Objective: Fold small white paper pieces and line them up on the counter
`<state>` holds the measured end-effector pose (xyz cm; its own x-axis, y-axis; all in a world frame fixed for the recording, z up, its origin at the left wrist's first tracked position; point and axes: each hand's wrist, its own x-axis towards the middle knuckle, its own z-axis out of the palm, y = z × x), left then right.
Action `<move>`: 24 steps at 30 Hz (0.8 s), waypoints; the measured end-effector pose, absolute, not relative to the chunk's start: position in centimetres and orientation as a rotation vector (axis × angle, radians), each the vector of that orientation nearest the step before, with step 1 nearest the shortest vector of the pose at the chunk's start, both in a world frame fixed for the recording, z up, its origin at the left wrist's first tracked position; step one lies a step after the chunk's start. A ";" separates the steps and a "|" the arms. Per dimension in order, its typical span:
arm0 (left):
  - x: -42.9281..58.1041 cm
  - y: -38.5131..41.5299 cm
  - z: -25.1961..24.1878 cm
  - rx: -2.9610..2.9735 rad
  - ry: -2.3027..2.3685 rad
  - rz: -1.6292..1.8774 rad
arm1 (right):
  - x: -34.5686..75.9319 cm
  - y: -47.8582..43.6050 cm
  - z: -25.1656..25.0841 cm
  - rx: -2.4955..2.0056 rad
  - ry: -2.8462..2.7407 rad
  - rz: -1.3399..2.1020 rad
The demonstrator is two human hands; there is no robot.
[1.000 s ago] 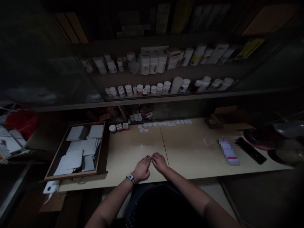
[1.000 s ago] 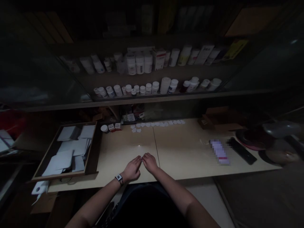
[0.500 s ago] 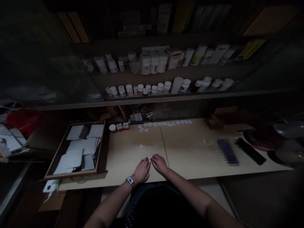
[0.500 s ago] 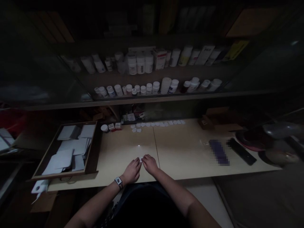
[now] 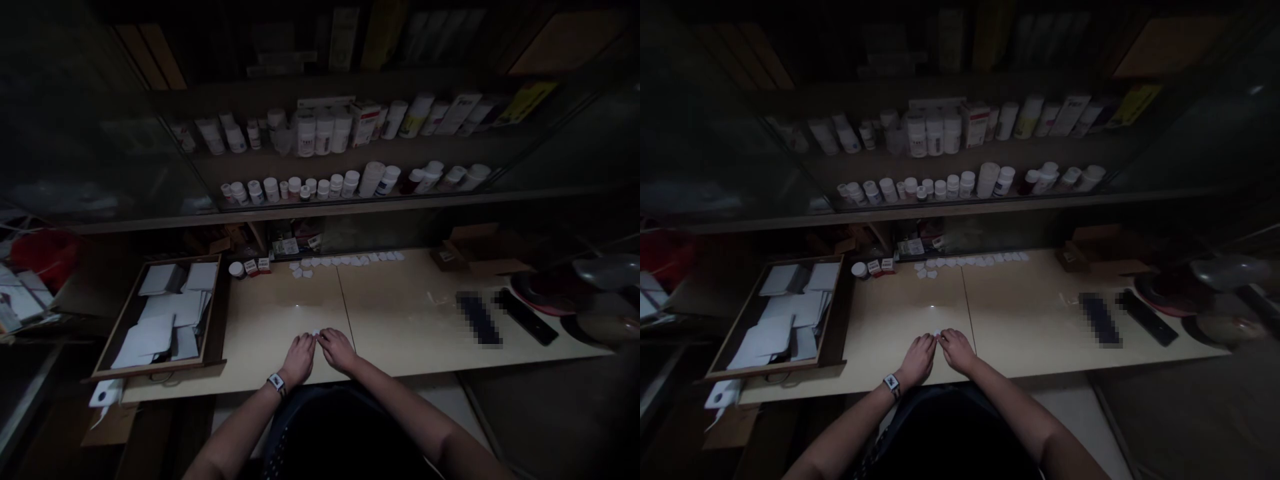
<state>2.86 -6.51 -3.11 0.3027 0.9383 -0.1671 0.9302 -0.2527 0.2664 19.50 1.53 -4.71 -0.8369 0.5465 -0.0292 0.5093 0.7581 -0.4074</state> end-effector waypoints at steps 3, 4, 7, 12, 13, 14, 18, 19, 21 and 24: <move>3.1 -6.4 -3.2 2.304 1.706 0.015 | 19.3 2.1 -4.4 -0.932 -2.822 0.668; 3.1 -6.3 -3.3 2.317 1.709 0.006 | 19.2 2.3 -4.2 -0.952 -2.830 0.663; 3.2 -6.2 -3.3 2.343 1.723 -0.019 | 18.9 2.7 -3.8 -0.969 -2.910 0.588; 3.3 -6.0 -3.3 2.376 1.706 -0.045 | 18.7 2.5 -3.6 -0.965 -2.984 0.460; 3.3 -6.0 -3.4 2.381 1.696 -0.046 | 18.6 2.5 -3.6 -0.973 -2.979 0.444; 3.3 -6.0 -3.4 2.387 1.685 -0.045 | 18.6 2.4 -3.6 -0.982 -2.973 0.436; 3.2 -5.9 -3.6 2.400 1.676 -0.035 | 19.1 2.5 -3.8 -0.971 -2.972 0.451; 3.3 -5.9 -3.5 2.397 1.682 -0.031 | 19.4 2.5 -3.9 -0.962 -2.972 0.461; 3.3 -5.9 -3.4 2.381 1.694 -0.017 | 20.1 2.5 -4.1 -0.943 -2.969 0.482; 3.5 -5.9 -3.2 2.352 1.700 0.002 | 21.0 2.2 -4.3 -0.924 -2.962 0.512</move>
<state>3.45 -5.93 -3.16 0.3232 0.9362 -0.1379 0.9359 -0.2947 0.1929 21.02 2.22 -4.28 -0.8272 0.5533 -0.0983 0.5542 0.7743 -0.3056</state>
